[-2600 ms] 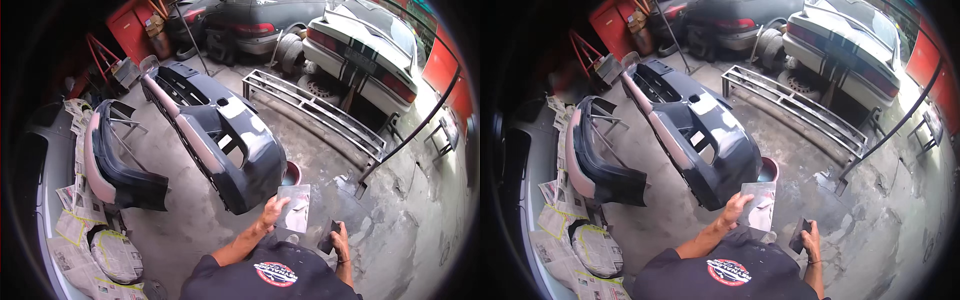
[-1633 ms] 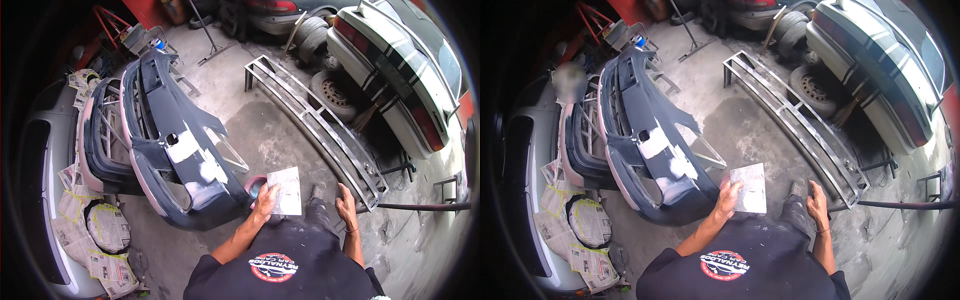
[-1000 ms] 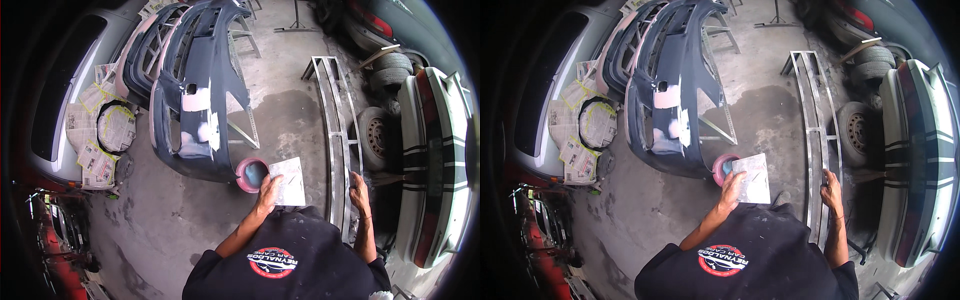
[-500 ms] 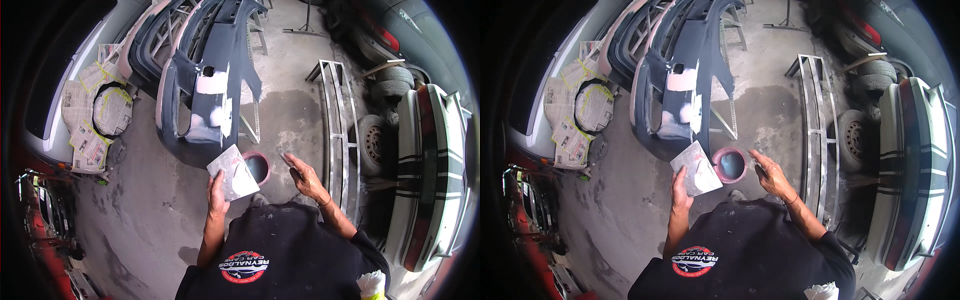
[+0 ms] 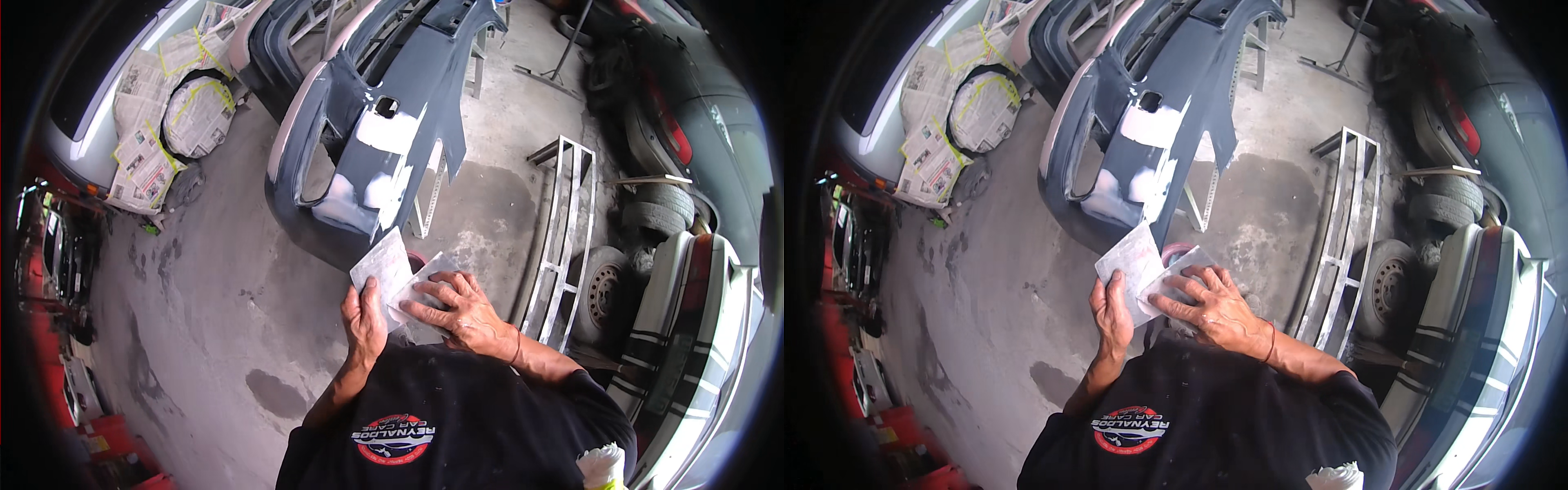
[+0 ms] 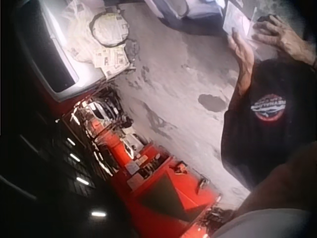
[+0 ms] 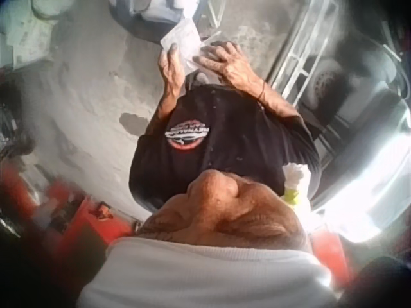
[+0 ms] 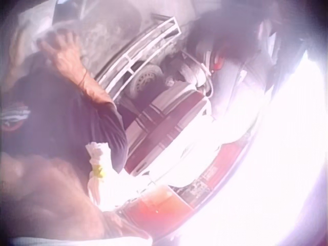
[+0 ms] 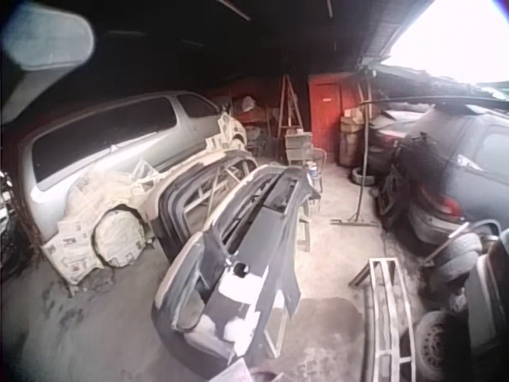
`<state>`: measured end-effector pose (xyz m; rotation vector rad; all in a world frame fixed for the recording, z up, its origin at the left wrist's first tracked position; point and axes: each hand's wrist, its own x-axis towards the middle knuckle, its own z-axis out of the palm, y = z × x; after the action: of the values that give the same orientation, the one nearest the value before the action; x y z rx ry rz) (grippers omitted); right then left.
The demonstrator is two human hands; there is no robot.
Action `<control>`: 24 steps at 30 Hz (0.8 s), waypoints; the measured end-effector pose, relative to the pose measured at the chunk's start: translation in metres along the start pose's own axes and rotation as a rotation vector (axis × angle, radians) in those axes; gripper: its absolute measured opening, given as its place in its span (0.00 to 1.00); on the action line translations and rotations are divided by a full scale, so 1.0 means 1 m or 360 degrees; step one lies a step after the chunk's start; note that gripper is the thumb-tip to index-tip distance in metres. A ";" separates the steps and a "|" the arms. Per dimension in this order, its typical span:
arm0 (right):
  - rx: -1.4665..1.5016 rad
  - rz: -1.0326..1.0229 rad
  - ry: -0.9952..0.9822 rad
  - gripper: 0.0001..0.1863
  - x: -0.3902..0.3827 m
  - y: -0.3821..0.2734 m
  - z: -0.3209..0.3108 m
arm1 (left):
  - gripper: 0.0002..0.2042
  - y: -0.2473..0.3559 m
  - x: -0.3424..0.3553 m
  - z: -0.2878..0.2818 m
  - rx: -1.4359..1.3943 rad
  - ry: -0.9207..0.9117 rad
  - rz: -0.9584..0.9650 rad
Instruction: The recorder is preparing a car bumper for painting by sanding it down and checking the surface texture.
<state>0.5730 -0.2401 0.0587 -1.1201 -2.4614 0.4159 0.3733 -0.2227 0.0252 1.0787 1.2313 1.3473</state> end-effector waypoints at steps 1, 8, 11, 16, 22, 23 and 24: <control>0.0093 -0.0017 -0.0035 0.39 -0.002 0.012 0.000 | 0.14 -0.003 0.002 0.008 0.0068 0.0118 0.0041; 0.0210 -0.0035 -0.0326 0.36 -0.051 0.153 -0.009 | 0.21 0.019 0.013 0.086 -0.0638 0.1000 0.0026; 0.0493 0.0271 0.0027 0.34 -0.052 0.186 -0.036 | 0.20 0.010 0.003 0.084 -0.0938 0.0771 -0.0053; 0.0595 -0.0520 0.0044 0.36 -0.035 0.157 -0.090 | 0.20 -0.010 -0.003 0.123 -0.1185 0.0614 -0.0458; 0.0229 -0.0647 -0.0297 0.35 -0.048 0.204 -0.040 | 0.14 -0.004 -0.017 0.154 -0.1079 0.0577 -0.0479; 0.0048 -0.0698 -0.0386 0.36 -0.056 0.224 -0.025 | 0.13 0.011 -0.022 0.158 -0.1096 0.0570 -0.0467; 0.0042 -0.0702 -0.0393 0.36 -0.060 0.223 -0.029 | 0.15 0.028 -0.028 0.160 -0.1002 0.0630 -0.0321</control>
<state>0.7667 -0.1416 -0.0247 -0.5102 -2.8069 0.4678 0.5324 -0.2303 0.0677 0.2477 1.0371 1.6760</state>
